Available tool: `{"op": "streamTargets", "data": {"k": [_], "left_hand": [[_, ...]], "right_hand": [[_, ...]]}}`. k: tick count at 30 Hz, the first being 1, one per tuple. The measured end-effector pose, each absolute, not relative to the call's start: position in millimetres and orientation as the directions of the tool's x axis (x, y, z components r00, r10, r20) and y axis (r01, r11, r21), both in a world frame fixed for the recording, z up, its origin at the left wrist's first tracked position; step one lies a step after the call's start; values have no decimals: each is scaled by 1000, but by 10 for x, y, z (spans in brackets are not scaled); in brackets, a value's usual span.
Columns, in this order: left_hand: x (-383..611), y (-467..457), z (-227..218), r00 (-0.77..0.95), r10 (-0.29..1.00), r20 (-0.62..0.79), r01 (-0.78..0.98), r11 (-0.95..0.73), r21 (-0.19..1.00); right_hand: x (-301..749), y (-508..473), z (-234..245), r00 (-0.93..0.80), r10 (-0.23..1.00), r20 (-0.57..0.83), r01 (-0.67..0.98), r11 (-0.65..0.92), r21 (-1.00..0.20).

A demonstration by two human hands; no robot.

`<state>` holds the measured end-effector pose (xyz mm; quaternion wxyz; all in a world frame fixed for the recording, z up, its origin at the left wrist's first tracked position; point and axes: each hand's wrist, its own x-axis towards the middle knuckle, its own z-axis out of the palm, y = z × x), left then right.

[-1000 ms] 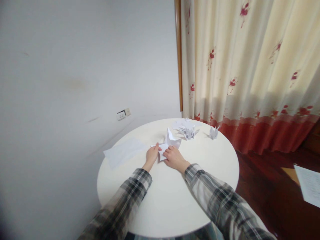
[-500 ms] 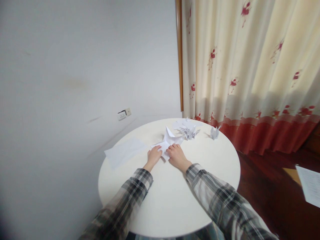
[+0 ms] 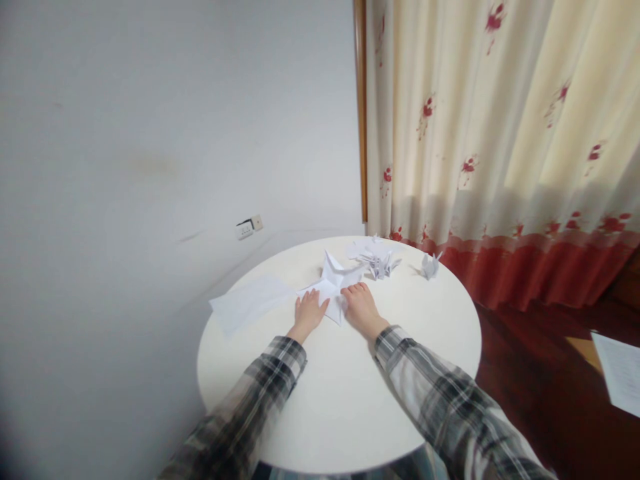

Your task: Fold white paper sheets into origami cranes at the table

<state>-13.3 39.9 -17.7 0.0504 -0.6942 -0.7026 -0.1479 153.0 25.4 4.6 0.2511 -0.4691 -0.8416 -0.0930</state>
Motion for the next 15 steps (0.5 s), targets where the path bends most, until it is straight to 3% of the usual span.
{"op": "streamTargets", "data": {"k": [6, 15], "left_hand": [[-134, 389, -166, -19, 960, 278, 994, -12, 111], [-122, 366, -127, -40, 945, 326, 988, -12, 156]], "right_hand": [[1521, 241, 64, -335, 829, 448, 906, 415, -89], [1500, 219, 77, -312, 830, 463, 928, 371, -41]]}}
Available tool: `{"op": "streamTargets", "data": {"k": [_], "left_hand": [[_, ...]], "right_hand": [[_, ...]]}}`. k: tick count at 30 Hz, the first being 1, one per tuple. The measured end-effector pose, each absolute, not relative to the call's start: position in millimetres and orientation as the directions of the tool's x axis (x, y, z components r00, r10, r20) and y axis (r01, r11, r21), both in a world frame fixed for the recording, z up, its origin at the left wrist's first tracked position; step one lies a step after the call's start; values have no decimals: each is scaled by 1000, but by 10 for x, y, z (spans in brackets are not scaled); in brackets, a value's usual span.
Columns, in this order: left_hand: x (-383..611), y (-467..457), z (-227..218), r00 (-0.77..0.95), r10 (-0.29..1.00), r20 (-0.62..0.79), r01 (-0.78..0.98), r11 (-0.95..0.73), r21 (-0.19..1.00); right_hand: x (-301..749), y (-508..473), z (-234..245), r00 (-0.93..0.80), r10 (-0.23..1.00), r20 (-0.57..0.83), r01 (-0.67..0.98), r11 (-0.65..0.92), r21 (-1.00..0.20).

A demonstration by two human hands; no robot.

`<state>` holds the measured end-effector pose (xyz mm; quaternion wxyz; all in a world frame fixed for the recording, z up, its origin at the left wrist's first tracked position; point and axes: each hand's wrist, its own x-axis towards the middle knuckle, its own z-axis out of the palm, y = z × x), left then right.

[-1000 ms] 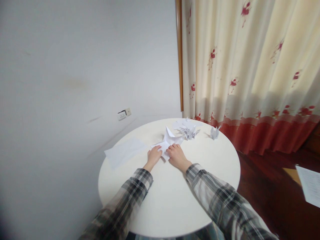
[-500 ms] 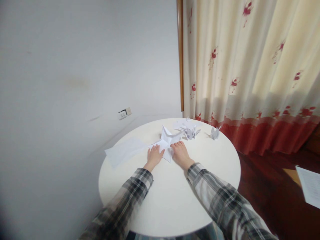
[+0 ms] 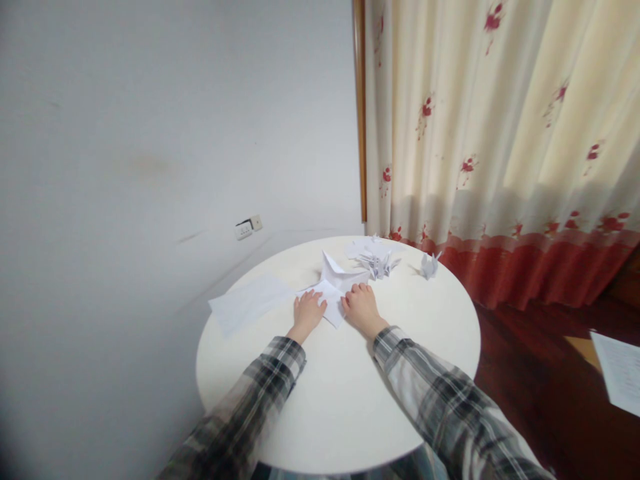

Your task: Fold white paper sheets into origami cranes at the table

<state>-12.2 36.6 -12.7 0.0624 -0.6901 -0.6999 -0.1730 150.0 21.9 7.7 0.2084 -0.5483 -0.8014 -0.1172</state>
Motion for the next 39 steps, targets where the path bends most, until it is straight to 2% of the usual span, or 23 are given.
{"op": "streamTargets", "data": {"k": [6, 13, 21, 27, 33, 39], "left_hand": [[-153, 393, -157, 40, 951, 305, 986, -87, 142], [-141, 421, -153, 212, 951, 225, 939, -262, 224], [-103, 352, -60, 164, 954, 253, 935, -232, 268], [-32, 298, 47, 85, 941, 327, 942, -183, 282], [-16, 263, 84, 47, 957, 287, 940, -140, 311], [4, 279, 19, 54, 969, 240, 951, -124, 284]], "right_hand": [[1515, 217, 72, -260, 858, 443, 949, 311, -45], [1523, 237, 29, -306, 852, 424, 938, 346, -18], [1503, 251, 20, -315, 887, 338, 934, 353, -55], [1500, 223, 82, -285, 889, 358, 944, 325, -56], [1488, 224, 64, -216, 928, 303, 962, 256, -97], [1474, 219, 36, -207, 938, 277, 968, 237, -83]]}}
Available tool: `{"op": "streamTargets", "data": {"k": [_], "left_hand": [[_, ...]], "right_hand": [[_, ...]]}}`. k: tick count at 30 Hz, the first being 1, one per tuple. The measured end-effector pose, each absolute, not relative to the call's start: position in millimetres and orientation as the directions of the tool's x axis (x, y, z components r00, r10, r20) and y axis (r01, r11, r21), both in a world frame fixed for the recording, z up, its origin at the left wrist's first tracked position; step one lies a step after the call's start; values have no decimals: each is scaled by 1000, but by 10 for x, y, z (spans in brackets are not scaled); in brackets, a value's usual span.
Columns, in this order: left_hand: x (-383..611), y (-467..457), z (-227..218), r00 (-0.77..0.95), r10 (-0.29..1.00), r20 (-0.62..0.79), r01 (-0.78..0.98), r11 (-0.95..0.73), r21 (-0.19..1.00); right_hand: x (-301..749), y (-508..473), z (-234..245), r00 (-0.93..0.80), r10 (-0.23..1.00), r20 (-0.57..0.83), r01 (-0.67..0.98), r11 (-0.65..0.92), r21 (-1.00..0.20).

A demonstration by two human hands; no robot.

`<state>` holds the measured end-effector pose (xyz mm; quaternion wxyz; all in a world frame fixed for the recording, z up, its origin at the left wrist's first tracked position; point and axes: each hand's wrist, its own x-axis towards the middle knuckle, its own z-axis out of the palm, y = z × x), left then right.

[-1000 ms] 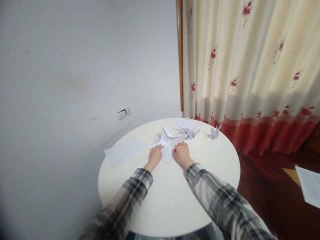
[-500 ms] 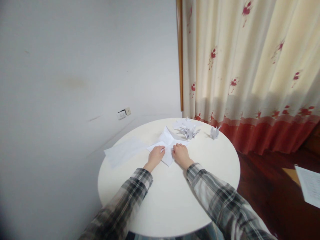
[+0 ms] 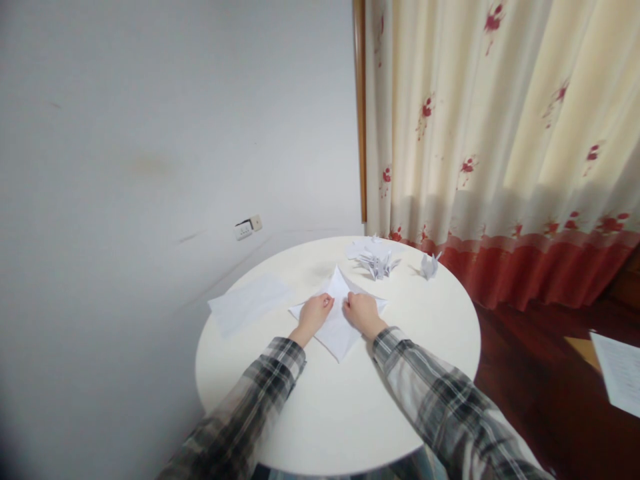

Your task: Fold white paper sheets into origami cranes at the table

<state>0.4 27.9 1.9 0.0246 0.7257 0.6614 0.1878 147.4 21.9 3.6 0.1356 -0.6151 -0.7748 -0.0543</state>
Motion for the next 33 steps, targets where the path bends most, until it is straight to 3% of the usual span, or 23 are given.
{"op": "streamTargets", "data": {"k": [7, 12, 21, 33], "left_hand": [[-1, 306, -17, 170, 956, 241, 937, -232, 261], [-25, 349, -83, 315, 885, 344, 897, -396, 196], [-31, 414, -200, 319, 906, 277, 914, -372, 160], [-31, 383, -196, 245, 951, 190, 964, -260, 59]], "right_hand": [[1446, 193, 20, -253, 931, 263, 957, 280, -72], [1417, 211, -15, -398, 854, 335, 877, 461, -133], [1424, 343, -167, -581, 688, 435, 690, 700, -184], [1431, 356, -204, -495, 823, 276, 803, 555, -215]]}}
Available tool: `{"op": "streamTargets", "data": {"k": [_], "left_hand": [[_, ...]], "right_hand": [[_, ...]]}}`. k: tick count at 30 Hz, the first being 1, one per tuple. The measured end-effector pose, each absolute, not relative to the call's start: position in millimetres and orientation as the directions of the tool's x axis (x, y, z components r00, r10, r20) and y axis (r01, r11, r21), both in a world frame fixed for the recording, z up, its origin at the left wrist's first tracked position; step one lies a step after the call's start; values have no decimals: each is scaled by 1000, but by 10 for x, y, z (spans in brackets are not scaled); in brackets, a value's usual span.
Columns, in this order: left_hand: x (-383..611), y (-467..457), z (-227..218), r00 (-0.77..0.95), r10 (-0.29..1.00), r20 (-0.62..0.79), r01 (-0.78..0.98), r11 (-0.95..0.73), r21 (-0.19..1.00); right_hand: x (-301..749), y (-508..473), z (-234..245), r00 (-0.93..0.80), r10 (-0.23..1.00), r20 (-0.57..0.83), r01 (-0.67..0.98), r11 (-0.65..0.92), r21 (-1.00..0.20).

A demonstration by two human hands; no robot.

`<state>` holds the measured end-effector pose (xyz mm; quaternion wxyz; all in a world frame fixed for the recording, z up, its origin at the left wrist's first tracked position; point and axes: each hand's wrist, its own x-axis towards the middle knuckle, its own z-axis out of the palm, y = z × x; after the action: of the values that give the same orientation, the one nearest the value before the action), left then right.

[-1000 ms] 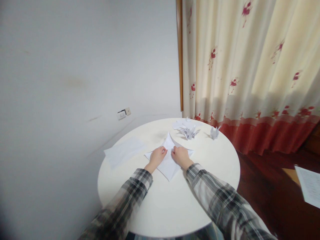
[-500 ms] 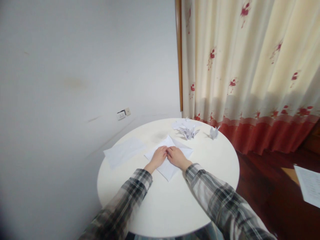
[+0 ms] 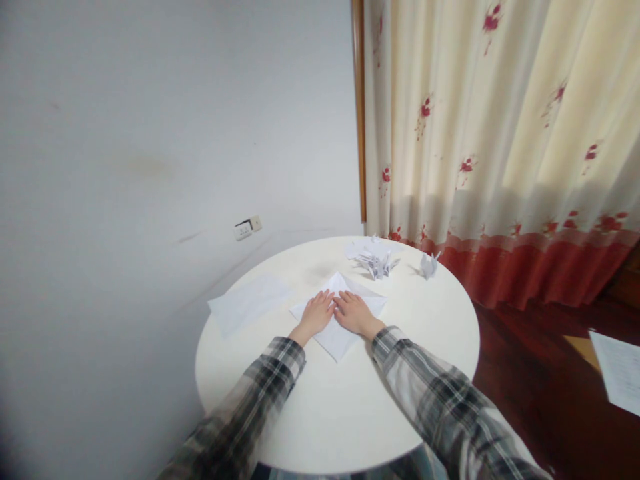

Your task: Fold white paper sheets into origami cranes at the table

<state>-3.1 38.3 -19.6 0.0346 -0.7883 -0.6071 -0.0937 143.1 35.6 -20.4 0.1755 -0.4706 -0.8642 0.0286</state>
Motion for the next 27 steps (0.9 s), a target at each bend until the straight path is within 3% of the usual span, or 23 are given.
{"op": "streamTargets", "data": {"k": [7, 17, 27], "left_hand": [[-53, 404, -187, 222, 962, 158, 970, -235, 66], [-111, 421, -182, 164, 970, 177, 980, -180, 80], [-307, 559, -210, 33, 994, 103, 990, -47, 136]], "right_hand": [[1492, 343, -129, -431, 882, 190, 845, 468, -260], [1556, 449, -176, -379, 908, 178, 875, 415, -250], [1777, 601, -267, -297, 937, 185, 922, 332, -202]]}}
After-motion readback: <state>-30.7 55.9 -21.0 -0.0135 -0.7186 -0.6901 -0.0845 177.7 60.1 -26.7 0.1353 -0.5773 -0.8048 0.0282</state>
